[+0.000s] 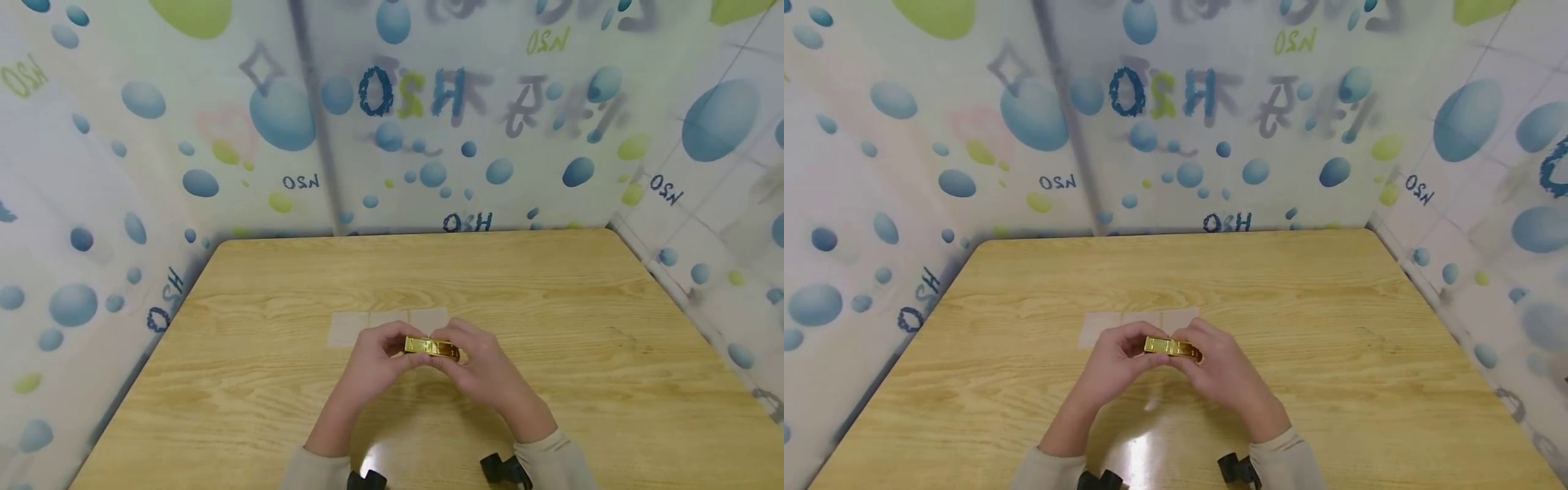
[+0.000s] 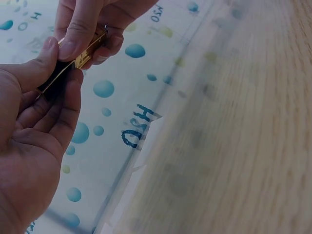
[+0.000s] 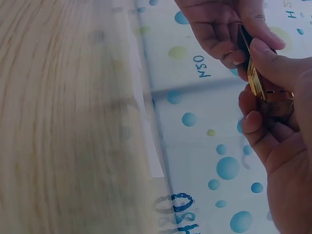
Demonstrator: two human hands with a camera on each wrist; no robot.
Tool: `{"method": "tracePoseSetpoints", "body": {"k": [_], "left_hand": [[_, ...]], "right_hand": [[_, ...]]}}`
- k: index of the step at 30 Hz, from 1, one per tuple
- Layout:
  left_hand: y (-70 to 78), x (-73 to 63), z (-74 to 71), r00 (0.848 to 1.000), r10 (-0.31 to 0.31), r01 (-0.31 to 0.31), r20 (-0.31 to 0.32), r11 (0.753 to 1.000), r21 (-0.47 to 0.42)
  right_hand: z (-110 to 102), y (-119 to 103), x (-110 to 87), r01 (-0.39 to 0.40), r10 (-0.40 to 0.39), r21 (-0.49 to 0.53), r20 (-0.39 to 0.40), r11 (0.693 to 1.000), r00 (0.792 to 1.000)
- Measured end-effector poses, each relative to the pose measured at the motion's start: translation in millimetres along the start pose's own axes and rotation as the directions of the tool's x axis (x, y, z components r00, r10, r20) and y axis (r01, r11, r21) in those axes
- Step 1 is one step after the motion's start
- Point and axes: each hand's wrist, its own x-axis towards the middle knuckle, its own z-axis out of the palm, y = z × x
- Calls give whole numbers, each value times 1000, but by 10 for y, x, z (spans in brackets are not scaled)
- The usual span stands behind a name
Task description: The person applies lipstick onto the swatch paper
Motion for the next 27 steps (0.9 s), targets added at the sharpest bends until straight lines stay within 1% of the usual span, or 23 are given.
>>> {"method": "tracePoseSetpoints", "body": {"k": [3, 7, 11, 15, 18, 20, 23, 27], "left_hand": [[14, -14, -10, 1000, 20, -20, 7, 1000, 1], [18, -18, -20, 1000, 24, -24, 9, 1000, -18], [40, -12, -43, 1000, 19, -19, -11, 999, -42], [62, 5, -58, 998, 51, -53, -38, 997, -56], [122, 16, -75, 996, 76, -80, -54, 994, -73], [172, 17, -86, 995, 80, -85, -57, 992, -91], [256, 5, -101, 996, 67, -73, -51, 990, -120], [354, -25, -116, 998, 43, -49, -45, 988, -143]], "right_hand": [[-2, -23, 16, 18, -18, 12, -3, 1000, 1000], [-7, -38, 32, 34, -34, 10, -3, 999, 999], [-21, -68, 79, 38, -38, -4, 3, 999, 999], [-46, -98, 145, 48, -48, -28, 6, 998, 999], [-78, -119, 206, 77, -77, -45, 4, 996, 997], [-104, -137, 249, 106, -106, -48, 2, 993, 994], [-140, -168, 294, 143, -144, -29, -1, 989, 990], [-195, -236, 329, 147, -146, -12, 14, 989, 989]]}}
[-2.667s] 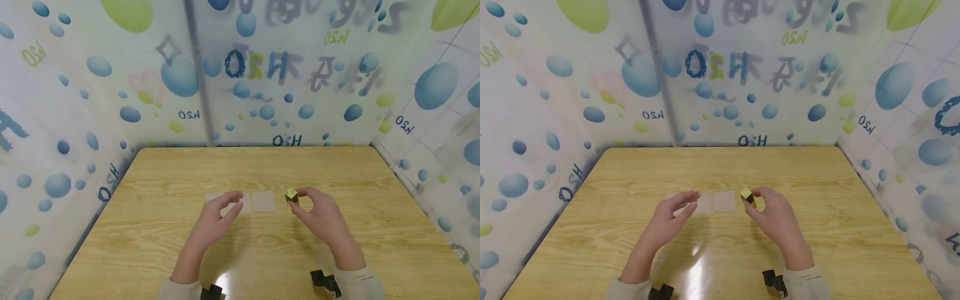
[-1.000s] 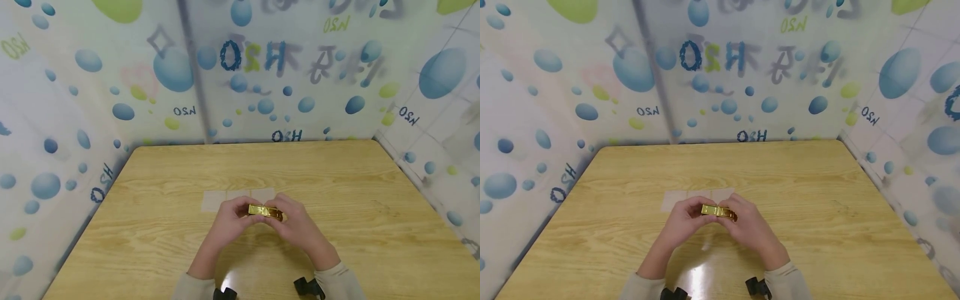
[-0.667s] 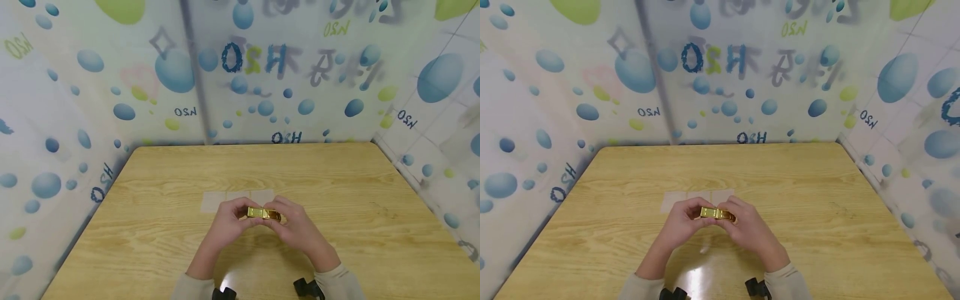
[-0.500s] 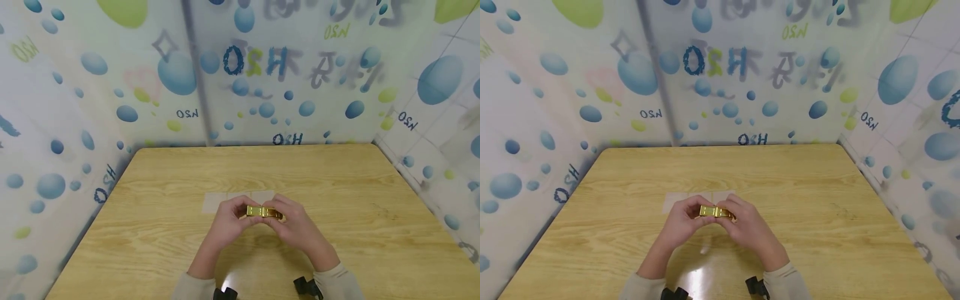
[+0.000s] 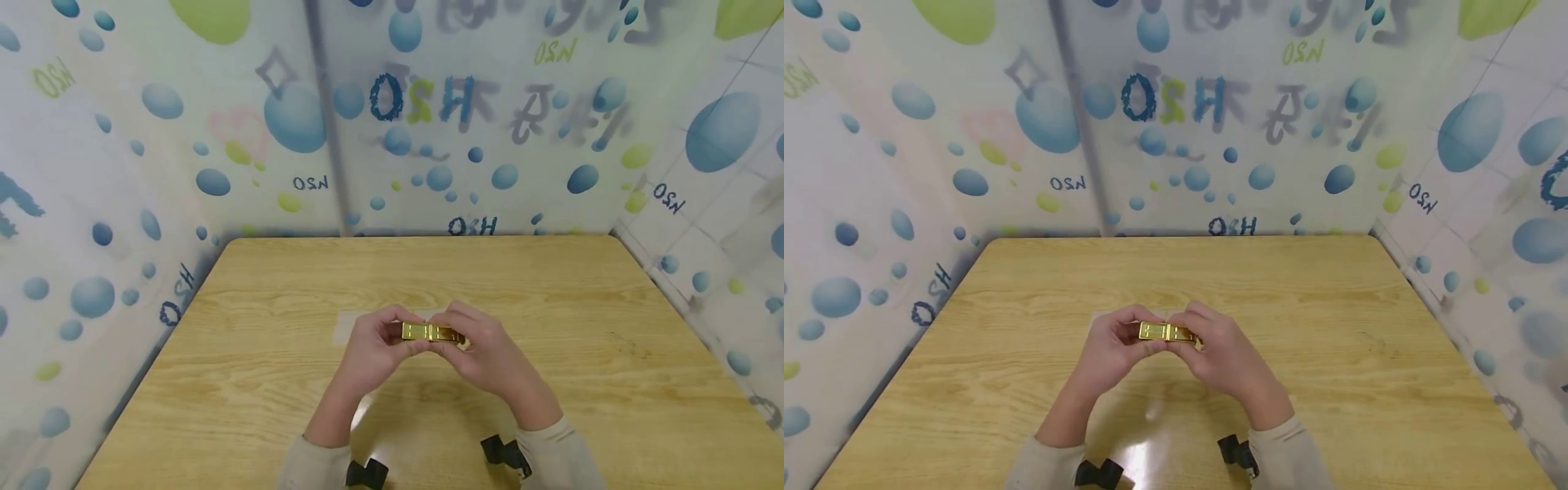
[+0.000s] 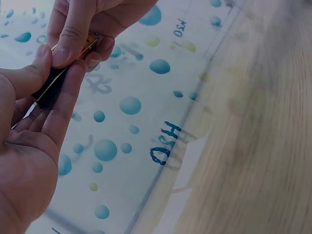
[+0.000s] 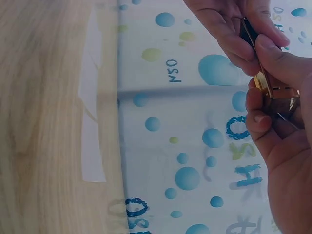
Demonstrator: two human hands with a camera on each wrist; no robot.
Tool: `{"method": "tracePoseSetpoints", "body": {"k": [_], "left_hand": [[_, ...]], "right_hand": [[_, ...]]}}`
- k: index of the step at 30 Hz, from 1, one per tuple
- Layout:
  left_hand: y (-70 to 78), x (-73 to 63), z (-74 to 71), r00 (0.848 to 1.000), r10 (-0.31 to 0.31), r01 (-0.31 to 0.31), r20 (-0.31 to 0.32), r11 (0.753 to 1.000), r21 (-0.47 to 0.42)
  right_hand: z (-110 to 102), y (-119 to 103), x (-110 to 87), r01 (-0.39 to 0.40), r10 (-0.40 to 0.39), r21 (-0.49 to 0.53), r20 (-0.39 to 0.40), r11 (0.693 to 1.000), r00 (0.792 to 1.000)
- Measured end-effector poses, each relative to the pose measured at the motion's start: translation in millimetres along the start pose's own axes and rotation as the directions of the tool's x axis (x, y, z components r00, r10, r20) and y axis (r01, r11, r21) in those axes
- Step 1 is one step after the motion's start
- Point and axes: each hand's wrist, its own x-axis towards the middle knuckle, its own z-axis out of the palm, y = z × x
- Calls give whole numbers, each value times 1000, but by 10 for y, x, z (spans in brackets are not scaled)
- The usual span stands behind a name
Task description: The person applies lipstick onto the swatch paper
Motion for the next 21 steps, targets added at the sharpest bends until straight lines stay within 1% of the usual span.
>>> {"method": "tracePoseSetpoints", "body": {"k": [5, 11, 14, 18, 19, 21], "left_hand": [[48, -6, 14, 1000, 3, -3, 16, 1000, -5], [56, 9, 41, 999, 33, -33, 12, 999, 10], [54, 7, 63, 996, 93, -92, -9, 995, 30], [49, 6, 89, 982, 185, -182, -48, 982, 56], [49, 9, 94, 979, 199, -196, -53, 979, 58], [53, 13, 102, 976, 207, -204, -61, 977, 59]], "right_hand": [[-62, -44, 11, -13, 13, 1, 24, 1000, 1000], [-103, -37, 1, -19, 18, 12, 38, 1000, 999], [-111, -30, 4, -12, 12, 8, 26, 1000, 1000], [-114, -12, 22, 17, -17, -8, 12, 1000, 1000], [-117, -9, 26, 25, -25, -13, 9, 1000, 1000], [-121, -1, 28, 42, -42, -19, 2, 999, 999]]}}
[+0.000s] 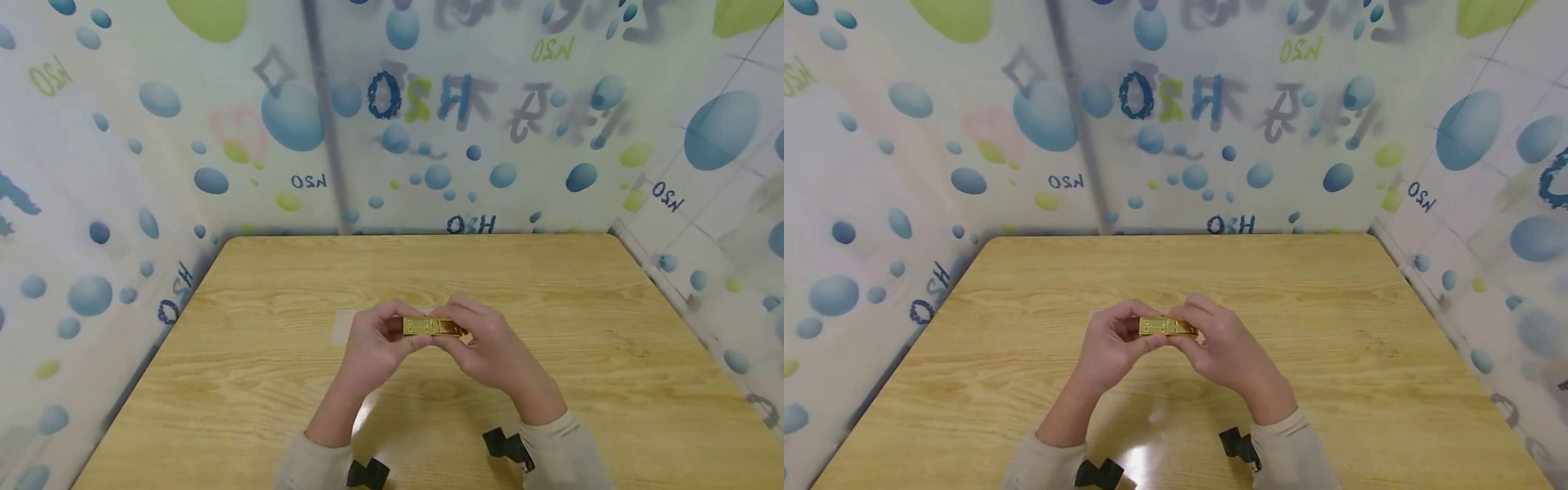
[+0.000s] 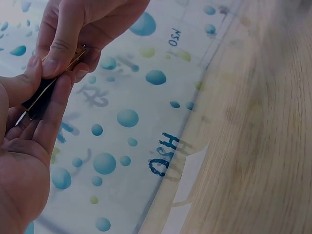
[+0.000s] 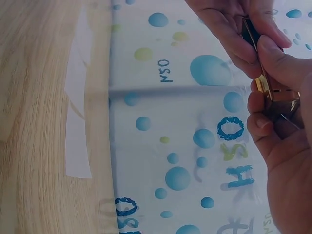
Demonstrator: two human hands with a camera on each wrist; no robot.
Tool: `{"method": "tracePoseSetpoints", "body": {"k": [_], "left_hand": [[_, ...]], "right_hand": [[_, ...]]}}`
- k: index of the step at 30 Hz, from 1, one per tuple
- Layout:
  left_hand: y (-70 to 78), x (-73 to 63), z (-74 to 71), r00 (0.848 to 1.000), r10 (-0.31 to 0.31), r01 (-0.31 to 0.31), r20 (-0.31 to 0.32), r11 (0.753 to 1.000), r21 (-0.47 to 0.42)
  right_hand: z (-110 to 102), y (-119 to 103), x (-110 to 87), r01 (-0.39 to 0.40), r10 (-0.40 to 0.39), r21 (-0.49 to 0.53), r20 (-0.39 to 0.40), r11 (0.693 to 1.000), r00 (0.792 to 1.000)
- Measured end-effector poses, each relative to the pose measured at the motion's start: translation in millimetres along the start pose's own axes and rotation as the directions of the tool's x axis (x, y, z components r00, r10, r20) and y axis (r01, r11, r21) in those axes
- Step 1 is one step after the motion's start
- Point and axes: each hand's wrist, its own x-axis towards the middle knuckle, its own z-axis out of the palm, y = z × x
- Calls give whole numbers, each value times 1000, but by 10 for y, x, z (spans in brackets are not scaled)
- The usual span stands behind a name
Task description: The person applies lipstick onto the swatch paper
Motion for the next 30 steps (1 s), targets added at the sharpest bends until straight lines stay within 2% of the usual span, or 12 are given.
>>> {"method": "tracePoseSetpoints", "body": {"k": [11, 19, 25, 30], "left_hand": [[-4, 12, -27, 1000, 4, -4, 15, 1000, -19], [7, -5, -40, 999, -35, 36, 11, 997, -67], [4, -12, -34, 1000, -10, 9, -10, 1000, -26], [-16, -14, -43, 1000, -24, 24, 1, 998, -50]], "right_hand": [[-8, -20, 11, -5, 5, -4, 0, 1000, 1000], [-17, -21, 37, -7, 7, 16, 18, 1000, 1000], [-19, -2, 22, 4, -4, -1, 12, 1000, 1000], [-47, -2, -28, -54, 55, -42, 12, 998, 998]]}}
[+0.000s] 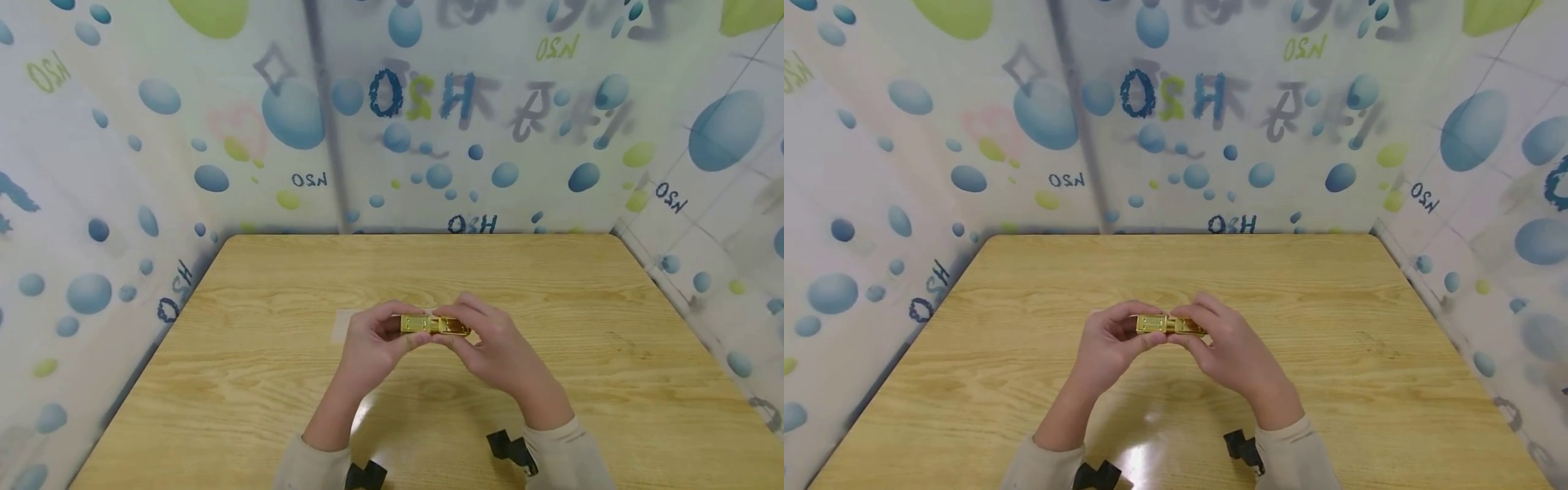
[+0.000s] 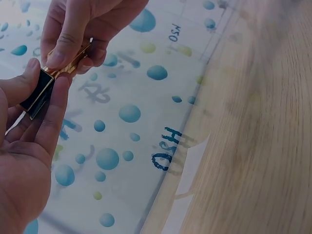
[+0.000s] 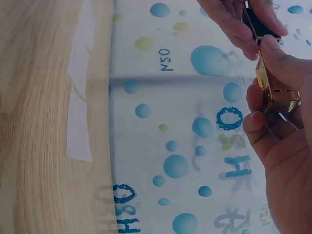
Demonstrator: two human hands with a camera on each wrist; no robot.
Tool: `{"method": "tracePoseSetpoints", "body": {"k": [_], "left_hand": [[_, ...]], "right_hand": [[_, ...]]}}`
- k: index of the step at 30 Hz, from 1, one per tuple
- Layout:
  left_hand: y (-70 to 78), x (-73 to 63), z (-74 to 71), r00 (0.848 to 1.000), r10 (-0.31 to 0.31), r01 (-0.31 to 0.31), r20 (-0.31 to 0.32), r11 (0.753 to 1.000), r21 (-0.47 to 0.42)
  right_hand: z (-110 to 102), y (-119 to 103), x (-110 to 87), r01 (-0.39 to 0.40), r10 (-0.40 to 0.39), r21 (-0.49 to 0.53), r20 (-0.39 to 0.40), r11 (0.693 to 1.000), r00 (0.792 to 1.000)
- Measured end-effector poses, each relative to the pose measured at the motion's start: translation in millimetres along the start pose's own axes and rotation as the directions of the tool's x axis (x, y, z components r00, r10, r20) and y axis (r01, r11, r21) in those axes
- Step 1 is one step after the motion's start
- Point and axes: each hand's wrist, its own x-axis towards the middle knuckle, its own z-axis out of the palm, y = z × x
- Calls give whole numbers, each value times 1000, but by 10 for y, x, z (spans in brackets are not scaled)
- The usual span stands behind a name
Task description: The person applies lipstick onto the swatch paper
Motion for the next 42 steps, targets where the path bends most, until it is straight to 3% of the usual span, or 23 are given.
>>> {"method": "tracePoseSetpoints", "body": {"k": [24, 30, 37, 42], "left_hand": [[-2, -19, -94, 997, -60, 58, -43, 998, -38], [8, -29, -112, 996, -79, 77, -47, 996, -43], [-27, -36, -144, 997, -57, 57, -48, 998, -4], [-47, -35, -181, 995, -82, 83, -58, 996, 23]], "right_hand": [[-8, 55, -60, 0, -3, -41, -76, 999, 997], [-12, 48, -75, -35, 31, -53, -76, 998, 997], [-12, 42, -78, -60, 57, -52, -66, 997, 996], [-7, 48, -89, -67, 64, -42, -63, 997, 996]]}}
